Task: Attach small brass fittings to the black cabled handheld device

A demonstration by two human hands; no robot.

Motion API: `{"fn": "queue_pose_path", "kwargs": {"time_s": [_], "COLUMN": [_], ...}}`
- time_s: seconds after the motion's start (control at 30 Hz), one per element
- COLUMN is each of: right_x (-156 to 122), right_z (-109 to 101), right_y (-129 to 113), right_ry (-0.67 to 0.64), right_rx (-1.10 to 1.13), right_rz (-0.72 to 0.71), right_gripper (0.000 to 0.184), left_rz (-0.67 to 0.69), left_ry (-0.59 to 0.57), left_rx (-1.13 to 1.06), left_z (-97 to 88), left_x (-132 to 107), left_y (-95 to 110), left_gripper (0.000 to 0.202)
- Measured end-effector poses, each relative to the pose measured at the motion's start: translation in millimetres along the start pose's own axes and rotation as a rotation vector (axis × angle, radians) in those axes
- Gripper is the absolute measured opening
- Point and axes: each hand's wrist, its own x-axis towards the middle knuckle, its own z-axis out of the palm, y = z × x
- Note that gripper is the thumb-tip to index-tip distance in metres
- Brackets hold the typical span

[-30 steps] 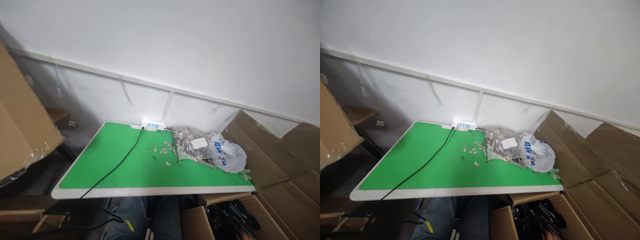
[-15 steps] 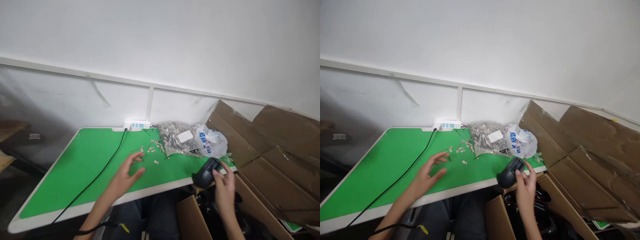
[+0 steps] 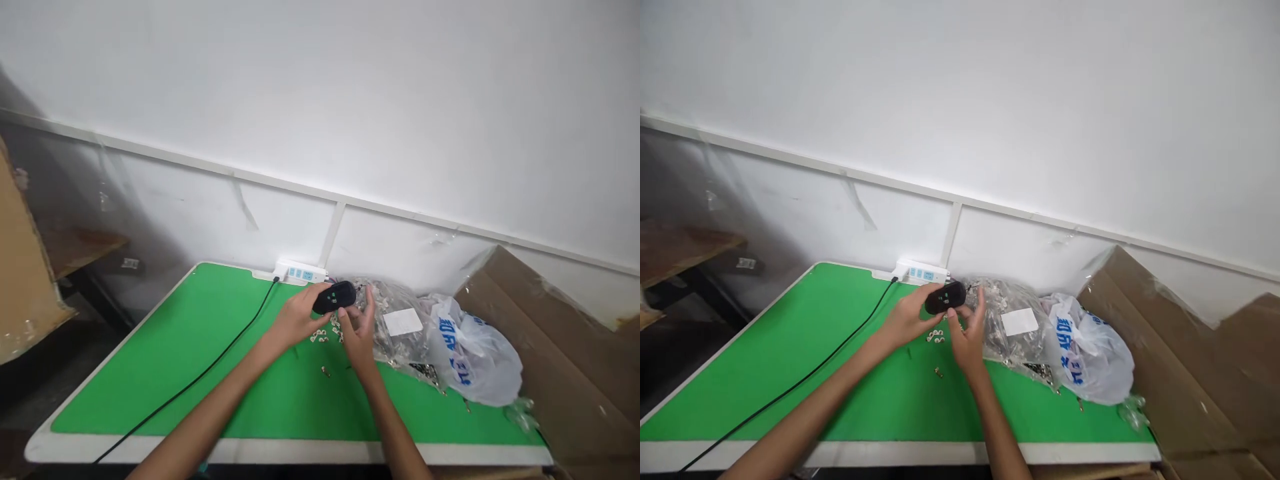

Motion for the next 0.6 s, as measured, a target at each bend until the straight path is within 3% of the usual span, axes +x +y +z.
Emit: {"fn": "queue_pose_path", "kwargs": {"time_s": [0.17,0.33,0.47,0.6], "right_x": [30.0,40.8,27.3,16.1], "right_z": [-0.7,8.7,11.5,4.5], "right_y": [31.4,49.6,59.1,60.1], "right_ry": [-0.011,-0.336,-0.274,-0.321], "right_rx": [0.226,0.299,0.223,0.188], "right_rz": [0.117,0.387,0.353,0.362], "right_gripper": [0.082,0.077,0.072,0.074], "left_rz": [-0.033,0.039,0.087,0.061], "left_ry": [-0.052,-0.255,-0.342,-0.308], "left_rx": [-0.188,-0.174,-0.04,0.022], "left_z": [-7.9,-0.1,6.6,13.1], "left_x": [-6.0,-11.9,-14.3,-21.1], "left_y": [-18.5,-18.9,-20.3,-30.4], "left_gripper": [0.056,0.051,0.053,0.044]}}
